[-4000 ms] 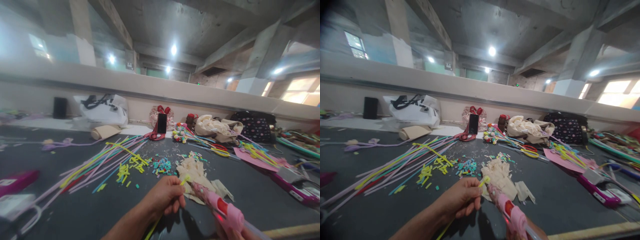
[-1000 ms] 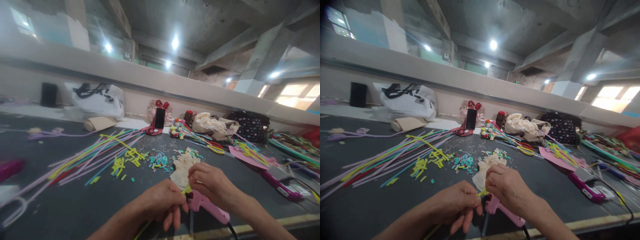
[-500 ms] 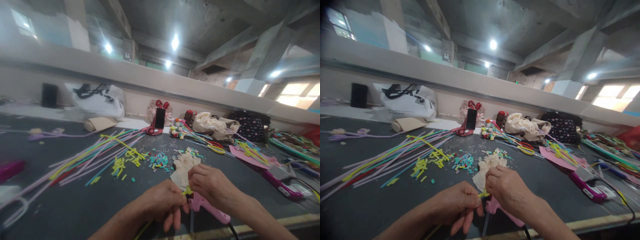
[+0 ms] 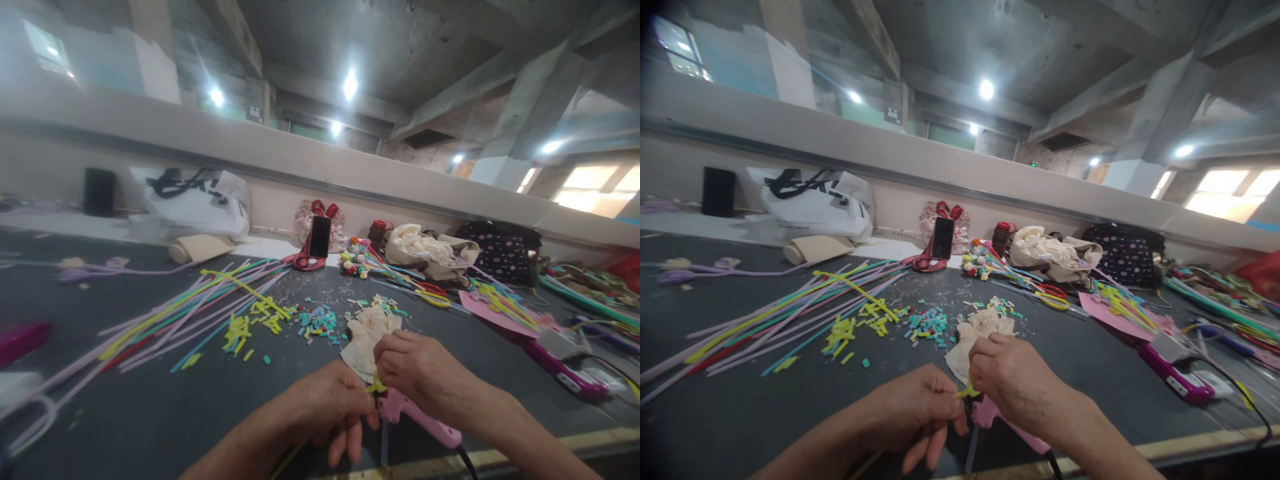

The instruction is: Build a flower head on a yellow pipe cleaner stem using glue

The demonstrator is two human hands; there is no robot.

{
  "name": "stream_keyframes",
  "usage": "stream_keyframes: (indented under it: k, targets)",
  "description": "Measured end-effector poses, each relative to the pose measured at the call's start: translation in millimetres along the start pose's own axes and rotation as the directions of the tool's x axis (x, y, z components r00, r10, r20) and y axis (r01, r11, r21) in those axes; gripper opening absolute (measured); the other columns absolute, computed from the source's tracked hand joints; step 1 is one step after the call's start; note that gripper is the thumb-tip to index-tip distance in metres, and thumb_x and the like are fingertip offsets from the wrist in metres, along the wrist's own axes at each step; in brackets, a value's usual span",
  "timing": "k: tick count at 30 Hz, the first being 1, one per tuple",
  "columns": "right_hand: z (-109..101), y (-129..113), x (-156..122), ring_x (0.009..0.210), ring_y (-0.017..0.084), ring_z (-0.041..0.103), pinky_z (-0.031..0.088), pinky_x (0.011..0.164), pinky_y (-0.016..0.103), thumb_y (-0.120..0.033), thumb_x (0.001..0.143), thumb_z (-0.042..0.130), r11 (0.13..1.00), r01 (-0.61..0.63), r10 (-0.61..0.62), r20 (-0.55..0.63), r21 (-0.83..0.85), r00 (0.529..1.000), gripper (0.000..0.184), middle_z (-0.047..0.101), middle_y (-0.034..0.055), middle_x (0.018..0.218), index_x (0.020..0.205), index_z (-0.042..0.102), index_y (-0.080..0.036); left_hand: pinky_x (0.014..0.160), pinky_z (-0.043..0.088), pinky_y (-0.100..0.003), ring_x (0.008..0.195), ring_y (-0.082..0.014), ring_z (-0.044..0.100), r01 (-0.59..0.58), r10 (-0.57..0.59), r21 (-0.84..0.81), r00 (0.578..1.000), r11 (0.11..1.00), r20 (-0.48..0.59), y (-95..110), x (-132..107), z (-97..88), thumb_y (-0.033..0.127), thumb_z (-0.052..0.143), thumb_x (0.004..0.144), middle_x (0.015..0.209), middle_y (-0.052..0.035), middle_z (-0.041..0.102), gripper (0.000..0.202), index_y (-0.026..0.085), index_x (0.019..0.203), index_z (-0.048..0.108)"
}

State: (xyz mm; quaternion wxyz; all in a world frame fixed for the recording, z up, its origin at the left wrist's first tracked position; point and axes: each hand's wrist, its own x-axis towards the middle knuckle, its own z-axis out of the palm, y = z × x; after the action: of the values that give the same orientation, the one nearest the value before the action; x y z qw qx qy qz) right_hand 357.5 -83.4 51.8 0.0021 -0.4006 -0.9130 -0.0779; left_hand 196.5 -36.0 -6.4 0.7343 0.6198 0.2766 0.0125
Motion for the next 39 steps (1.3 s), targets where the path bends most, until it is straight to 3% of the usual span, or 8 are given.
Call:
stream_keyframes:
  k: [9,16,25,34,39]
  targets:
    - [-1.7,1.7,3.8,0.074,0.015,0.053,0.044,0.071,0.026,-0.012,0.082,0.052,1.0,0.017,-0.017,0.087,0.001,0.996,0.015,0.062,0.0024,0.078,0.069,0.057,-0.016,0.02,0.013,-0.017,0.019,-0.0058,0.039,-0.007,0.009,0.05,1.0,0.999,-0.029,1.7,-0.3,2.5,0.016,0.038,0.064,0.033,0.0079,0.05,0.02,0.017,0.058,0.057]
    - [-6.1,0.9,-0.2,0.076,0.014,0.053,0.042,0.072,0.025,-0.015,0.089,0.04,0.99,0.014,-0.016,0.015,0.142,1.0,0.025,0.06,0.0025,0.08,0.07,0.056,-0.017,0.022,0.014,-0.016,0.02,-0.0053,0.04,-0.007,0.008,0.041,1.0,0.999,-0.008,-0.4,0.3,1.5,0.015,0.037,0.064,0.033,0.0079,0.05,0.021,0.017,0.058,0.057]
    - [-1.3,5.4,-0.5,0.077,0.013,0.052,0.04,0.073,0.024,-0.02,0.089,0.045,0.991,-0.01,0.002,0.057,0.135,0.998,0.022,0.058,0.0012,0.082,0.07,0.057,-0.018,0.022,0.014,-0.016,0.02,-0.0053,0.04,-0.007,0.007,0.043,1.0,0.999,0.007,0.1,-1.6,2.0,0.016,0.038,0.066,0.033,0.0079,0.05,0.02,0.016,0.059,0.057]
    - [-11.8,2.0,-0.9,0.078,0.012,0.051,0.039,0.069,0.02,-0.006,0.079,0.054,0.959,-0.058,0.041,0.067,0.279,0.997,0.017,0.056,0.0006,0.084,0.067,0.058,-0.016,0.02,0.014,-0.016,0.019,-0.0049,0.038,-0.005,0.005,0.047,1.0,0.999,-0.001,-0.5,-1.5,2.3,0.013,0.036,0.067,0.032,0.008,0.05,0.023,0.017,0.058,0.057]
    - [-12.2,1.5,0.1,0.077,0.012,0.05,0.039,0.068,0.021,-0.006,0.079,0.055,0.971,-0.041,0.021,0.09,0.236,0.996,0.018,0.055,0.0008,0.081,0.064,0.056,-0.016,0.021,0.016,-0.015,0.02,-0.0048,0.039,0.012,-0.013,0.054,1.0,0.998,0.011,2.5,-2.8,2.1,0.012,0.038,0.069,0.032,0.008,0.049,0.023,0.016,0.058,0.058]
